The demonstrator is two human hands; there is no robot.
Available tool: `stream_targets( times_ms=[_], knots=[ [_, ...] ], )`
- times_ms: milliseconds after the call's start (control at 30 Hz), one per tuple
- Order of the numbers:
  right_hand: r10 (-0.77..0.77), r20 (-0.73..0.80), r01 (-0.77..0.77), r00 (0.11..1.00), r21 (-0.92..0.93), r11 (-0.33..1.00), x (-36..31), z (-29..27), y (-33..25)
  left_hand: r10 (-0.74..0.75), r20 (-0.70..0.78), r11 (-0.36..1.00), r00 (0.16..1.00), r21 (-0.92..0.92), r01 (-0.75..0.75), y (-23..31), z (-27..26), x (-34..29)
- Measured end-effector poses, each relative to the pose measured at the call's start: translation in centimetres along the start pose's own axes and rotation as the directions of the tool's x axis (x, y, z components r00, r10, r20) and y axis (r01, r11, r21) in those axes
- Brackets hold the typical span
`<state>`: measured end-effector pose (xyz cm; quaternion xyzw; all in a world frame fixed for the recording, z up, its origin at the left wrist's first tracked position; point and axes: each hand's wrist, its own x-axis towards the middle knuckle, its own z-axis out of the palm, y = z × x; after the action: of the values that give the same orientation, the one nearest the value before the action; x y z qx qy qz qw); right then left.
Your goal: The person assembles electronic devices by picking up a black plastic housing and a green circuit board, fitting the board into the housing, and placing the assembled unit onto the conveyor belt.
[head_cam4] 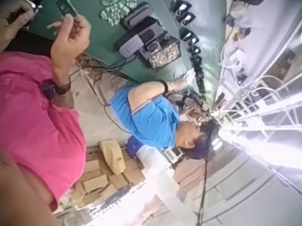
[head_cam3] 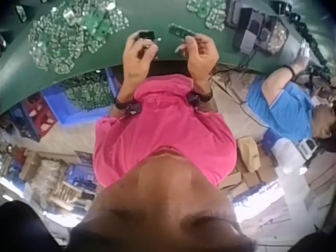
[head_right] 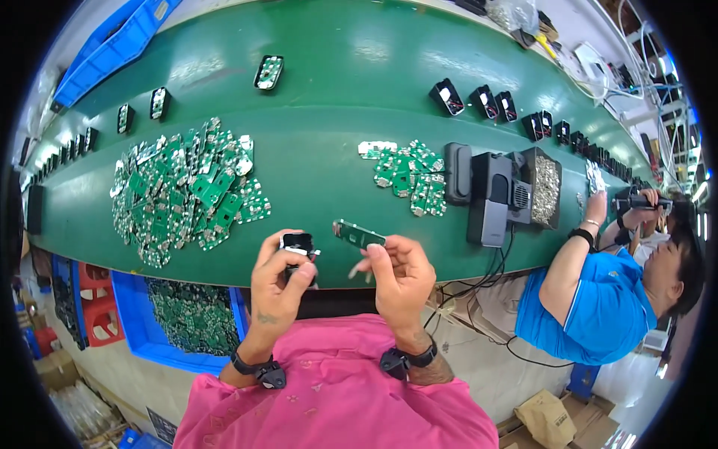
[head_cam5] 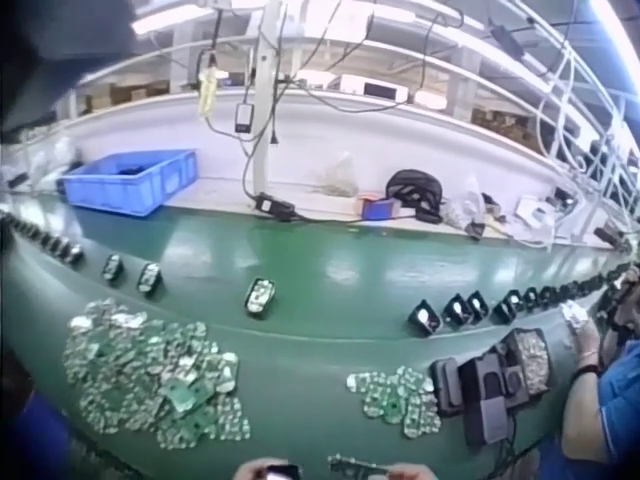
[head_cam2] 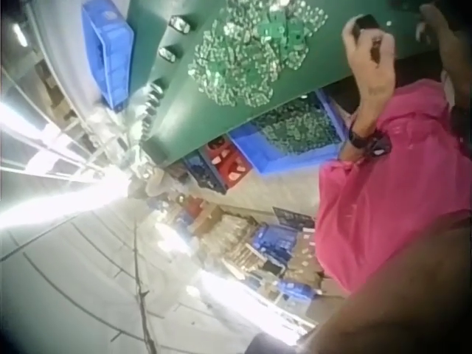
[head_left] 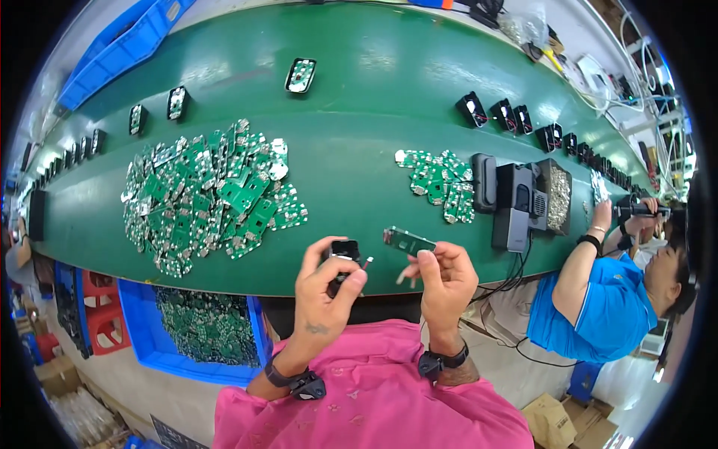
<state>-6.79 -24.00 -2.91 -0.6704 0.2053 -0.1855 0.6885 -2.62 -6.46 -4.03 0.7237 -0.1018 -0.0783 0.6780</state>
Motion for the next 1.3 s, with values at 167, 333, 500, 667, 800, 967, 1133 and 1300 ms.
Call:
stream_targets(
  times_ms=[167,333,500,667,800,967,1133,1300],
  knots=[
    [-0.021,0.124,0.011,0.992,0.080,0.997,-0.7,2.1,-0.1,-0.105,0.068,0.986,0.992,-0.123,0.113,0.5,-0.2,0.7],
    [-0.268,0.345,0.334,0.899,-0.146,0.931,-0.7,1.3,0.4,-0.154,0.077,0.955,0.985,-0.245,0.169,-0.3,-0.7,0.6],
    [-0.486,0.477,0.644,0.732,-0.250,0.723,0.6,1.0,0.9,-0.273,0.178,0.842,0.945,-0.431,0.324,1.8,-0.6,0.9],
    [-0.515,0.578,0.720,0.633,-0.196,0.666,2.1,0.8,0.3,-0.222,0.361,0.738,0.906,-0.544,0.398,0.8,-2.3,1.2],
    [-0.445,0.646,0.689,0.620,-0.176,0.704,2.6,0.2,0.3,-0.233,0.246,0.817,0.941,-0.476,0.327,1.2,-1.7,1.4],
    [-0.307,0.453,0.382,0.837,-0.082,0.921,1.9,1.5,-0.4,-0.220,0.195,0.847,0.956,-0.448,0.286,1.6,-1.3,1.2],
    [-0.242,0.438,0.299,0.866,-0.065,0.952,1.5,3.1,0.0,-0.141,0.171,0.928,0.975,-0.321,0.191,1.1,-0.7,1.0],
    [-0.316,0.321,0.386,0.893,-0.186,0.903,0.4,3.8,0.1,-0.238,0.112,0.844,0.965,-0.468,0.262,2.4,0.0,0.8]
  ],
)
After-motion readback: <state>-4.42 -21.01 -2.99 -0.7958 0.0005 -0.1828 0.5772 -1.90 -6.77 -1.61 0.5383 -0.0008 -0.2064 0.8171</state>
